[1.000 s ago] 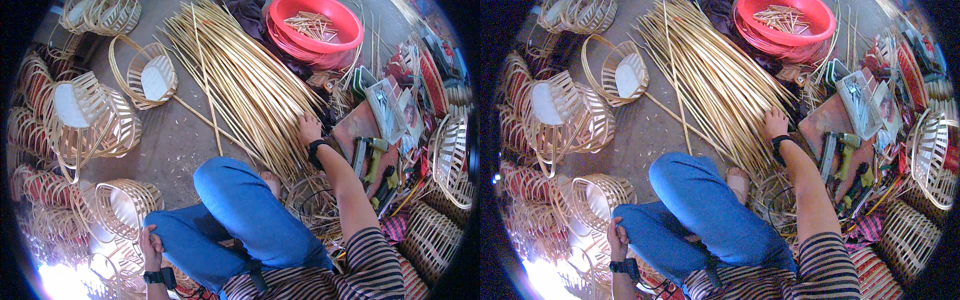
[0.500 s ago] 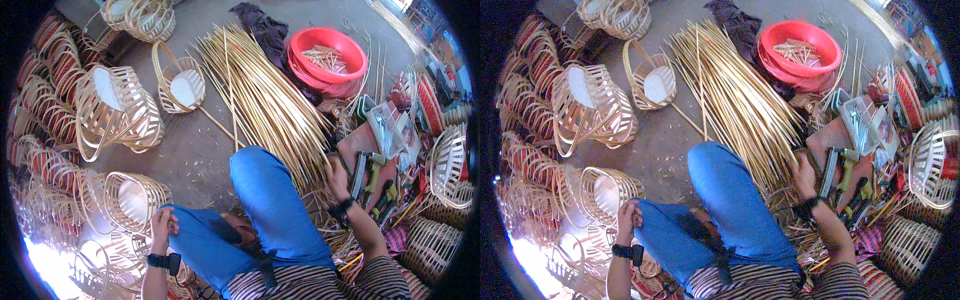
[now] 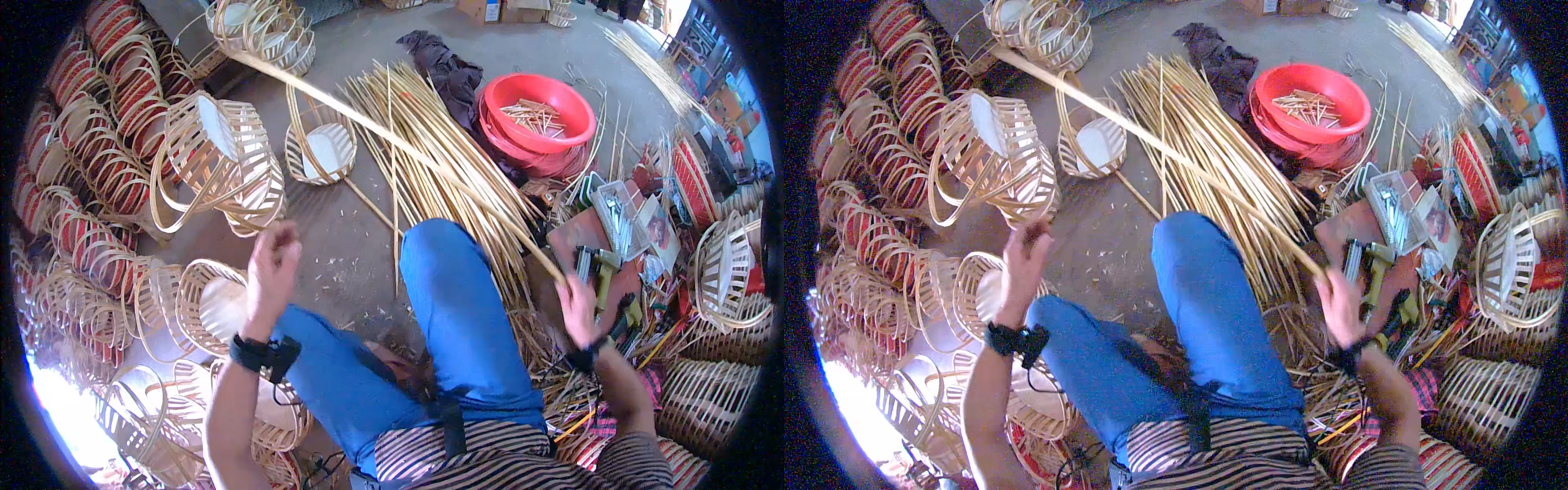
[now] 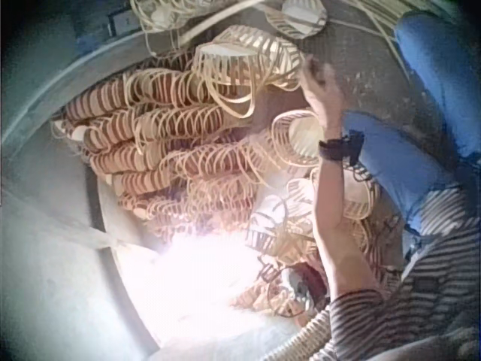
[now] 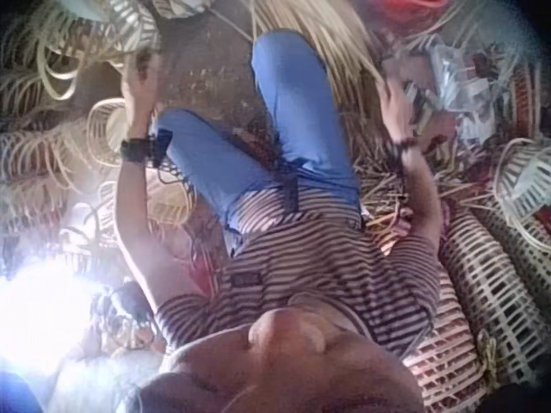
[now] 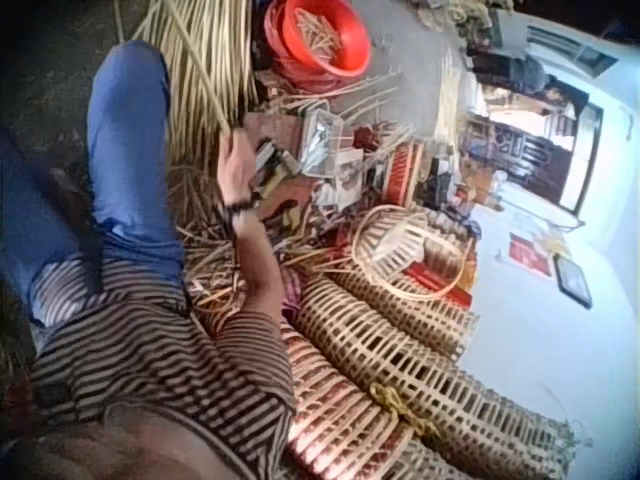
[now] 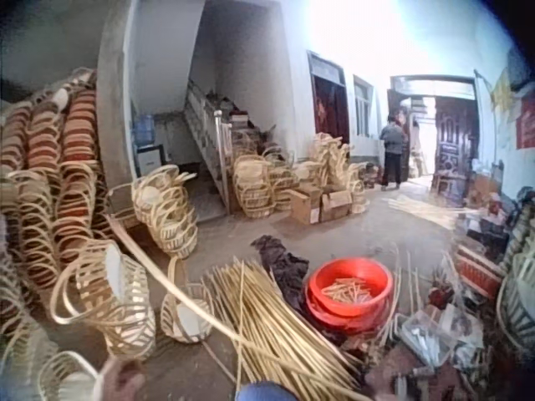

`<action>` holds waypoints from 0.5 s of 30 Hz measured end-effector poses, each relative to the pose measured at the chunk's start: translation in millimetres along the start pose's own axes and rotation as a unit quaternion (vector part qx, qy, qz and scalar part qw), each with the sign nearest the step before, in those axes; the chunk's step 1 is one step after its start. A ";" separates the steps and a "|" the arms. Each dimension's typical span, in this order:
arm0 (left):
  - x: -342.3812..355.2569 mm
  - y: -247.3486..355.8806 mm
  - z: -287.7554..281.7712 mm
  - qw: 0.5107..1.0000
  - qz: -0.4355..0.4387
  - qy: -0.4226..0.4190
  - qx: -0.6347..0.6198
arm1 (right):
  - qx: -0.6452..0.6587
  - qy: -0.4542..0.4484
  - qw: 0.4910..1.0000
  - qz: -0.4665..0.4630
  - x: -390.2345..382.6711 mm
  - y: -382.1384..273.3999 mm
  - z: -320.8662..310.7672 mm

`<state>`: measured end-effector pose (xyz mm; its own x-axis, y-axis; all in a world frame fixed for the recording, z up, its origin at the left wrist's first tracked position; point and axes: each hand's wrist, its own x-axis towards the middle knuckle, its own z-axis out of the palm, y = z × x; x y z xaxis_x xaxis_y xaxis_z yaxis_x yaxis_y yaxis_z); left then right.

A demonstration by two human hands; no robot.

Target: The person assembles wooden baskets by securing slats and rims with a pneumatic nail gun and trimming excess material with pliers.

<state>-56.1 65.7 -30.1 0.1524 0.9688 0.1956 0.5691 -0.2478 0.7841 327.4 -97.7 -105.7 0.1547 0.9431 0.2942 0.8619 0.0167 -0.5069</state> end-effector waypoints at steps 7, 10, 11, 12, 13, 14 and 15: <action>5.6 4.6 -66.7 0.899 0.163 0.120 0.389 | -0.078 0.043 0.958 -0.273 129.1 -19.6 21.8; -7.7 -13.5 -84.2 0.912 0.092 -0.048 0.398 | -0.064 0.053 0.942 -0.326 154.8 -21.8 34.6; -12.0 -16.1 -85.3 0.924 0.074 -0.089 0.365 | -0.059 0.055 0.941 -0.329 159.1 -22.2 38.1; -16.2 -18.8 -86.1 0.933 0.053 -0.129 0.331 | -0.053 0.054 0.940 -0.331 161.3 -22.3 43.1; -18.7 -20.4 -85.1 0.940 0.048 -0.131 0.313 | -0.052 0.045 0.944 -0.321 163.2 -24.0 45.8; -21.8 -22.7 -83.5 0.946 0.041 -0.134 0.293 | -0.052 0.034 0.948 -0.312 165.1 -25.5 48.2; -23.4 -24.9 -82.5 0.952 0.036 -0.135 0.274 | -0.043 0.005 0.949 -0.311 167.2 -26.9 52.3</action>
<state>-140.5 49.8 -5.6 0.3682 0.9295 0.0206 0.8733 -0.3533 0.3354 304.8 76.9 -85.2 -0.3931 0.7563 0.5229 0.8242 0.5420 -0.1643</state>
